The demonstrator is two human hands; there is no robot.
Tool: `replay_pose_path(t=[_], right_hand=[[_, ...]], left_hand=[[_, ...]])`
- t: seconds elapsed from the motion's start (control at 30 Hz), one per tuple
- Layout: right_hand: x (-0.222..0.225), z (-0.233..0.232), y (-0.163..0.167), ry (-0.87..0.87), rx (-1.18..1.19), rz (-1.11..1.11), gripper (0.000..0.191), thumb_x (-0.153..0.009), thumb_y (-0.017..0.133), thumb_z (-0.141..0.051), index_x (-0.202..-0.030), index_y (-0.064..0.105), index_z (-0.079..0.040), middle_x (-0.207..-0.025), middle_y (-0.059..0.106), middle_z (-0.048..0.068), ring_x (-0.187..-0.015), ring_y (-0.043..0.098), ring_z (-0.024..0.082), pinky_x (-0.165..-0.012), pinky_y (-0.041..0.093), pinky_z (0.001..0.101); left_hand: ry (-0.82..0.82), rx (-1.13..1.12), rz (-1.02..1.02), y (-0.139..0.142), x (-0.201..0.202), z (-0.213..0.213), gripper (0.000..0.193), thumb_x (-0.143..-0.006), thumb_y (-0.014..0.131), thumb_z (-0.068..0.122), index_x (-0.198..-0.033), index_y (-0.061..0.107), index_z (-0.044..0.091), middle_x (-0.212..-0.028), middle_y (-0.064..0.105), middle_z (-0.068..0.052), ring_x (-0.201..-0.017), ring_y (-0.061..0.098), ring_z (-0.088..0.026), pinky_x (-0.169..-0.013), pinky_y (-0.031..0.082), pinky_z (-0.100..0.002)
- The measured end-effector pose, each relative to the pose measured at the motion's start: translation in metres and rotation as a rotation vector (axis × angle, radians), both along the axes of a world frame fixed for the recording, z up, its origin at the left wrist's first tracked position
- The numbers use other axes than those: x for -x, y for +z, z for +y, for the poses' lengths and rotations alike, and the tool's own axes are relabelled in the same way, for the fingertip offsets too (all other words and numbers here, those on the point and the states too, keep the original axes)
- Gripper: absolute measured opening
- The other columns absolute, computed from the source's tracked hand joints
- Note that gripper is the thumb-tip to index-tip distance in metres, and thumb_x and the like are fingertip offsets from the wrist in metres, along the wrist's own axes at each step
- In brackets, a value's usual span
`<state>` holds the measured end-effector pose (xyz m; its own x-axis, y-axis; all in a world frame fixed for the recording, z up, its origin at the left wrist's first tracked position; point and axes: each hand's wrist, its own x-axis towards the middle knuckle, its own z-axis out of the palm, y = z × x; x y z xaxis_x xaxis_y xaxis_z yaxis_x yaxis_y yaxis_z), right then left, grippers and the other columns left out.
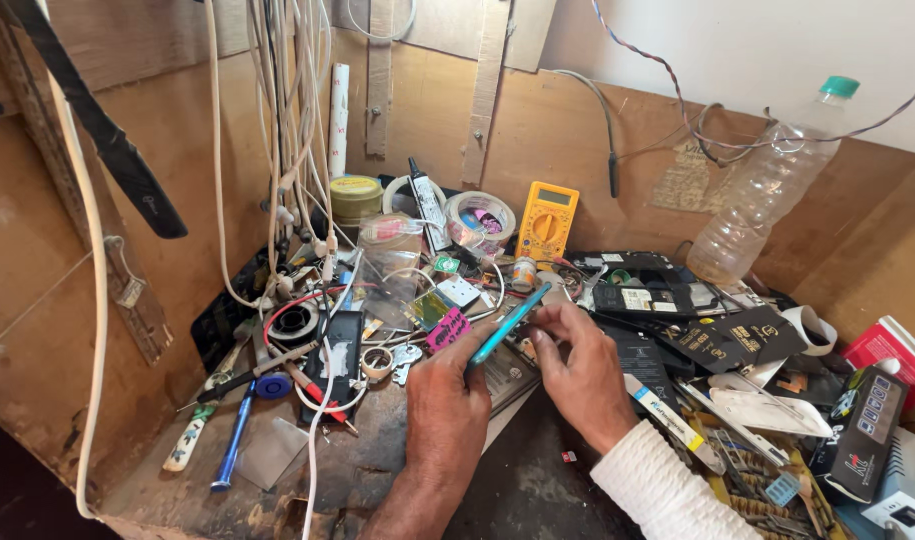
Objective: The person uses a prying tool to separate the back cover of a smartphone, then uses a screwdriver to remove screws from the internal frame. The person handles the phone, back cover, and internal components on a cluttered workbench.
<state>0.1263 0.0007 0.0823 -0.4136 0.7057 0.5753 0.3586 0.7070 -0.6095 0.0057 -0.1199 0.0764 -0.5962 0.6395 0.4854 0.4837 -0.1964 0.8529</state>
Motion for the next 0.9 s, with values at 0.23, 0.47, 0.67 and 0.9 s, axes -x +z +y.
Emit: replay_pose_path(t=[0.23,0.47,0.67,0.9], right_hand=[[-0.011,-0.003,0.003,0.222,-0.010,-0.129,0.027,-0.092,0.056,0.003,-0.119,0.054,0.000,-0.114,0.074,0.018,-0.114,0.074,0.030,-0.090,0.058,0.0379],[-0.015,-0.004,0.007,0.298,0.019,-0.238,0.033,-0.092,0.052,0.004,-0.124,0.052,-0.001,-0.121,0.070,0.018,-0.121,0.069,0.031,-0.096,0.056,0.0390],[-0.015,-0.005,0.011,0.288,-0.086,-0.341,0.038,-0.089,0.053,0.005,-0.126,0.052,-0.002,-0.117,0.068,0.020,-0.116,0.066,0.036,-0.095,0.052,0.0444],[-0.019,-0.002,0.013,0.297,-0.197,-0.421,0.025,-0.092,0.055,-0.002,-0.118,0.053,-0.002,-0.112,0.066,0.022,-0.110,0.063,0.043,-0.090,0.049,0.0480]], left_hand=[[0.003,0.011,-0.015,0.002,0.000,-0.001,0.042,-0.084,0.062,-0.006,-0.120,0.074,0.013,-0.084,0.074,-0.021,-0.070,0.074,-0.034,-0.063,0.054,-0.044],[-0.007,-0.007,-0.019,0.002,0.000,0.000,0.042,-0.084,0.062,-0.006,-0.120,0.074,0.013,-0.087,0.075,-0.019,-0.070,0.075,-0.033,-0.063,0.055,-0.042],[0.002,-0.027,0.008,0.001,0.000,0.000,0.042,-0.084,0.063,-0.007,-0.120,0.074,0.012,-0.087,0.075,-0.020,-0.071,0.074,-0.034,-0.063,0.055,-0.043],[0.001,-0.025,0.009,0.001,0.000,0.001,0.042,-0.083,0.064,-0.006,-0.120,0.074,0.012,-0.087,0.074,-0.020,-0.070,0.074,-0.034,-0.063,0.055,-0.043]])
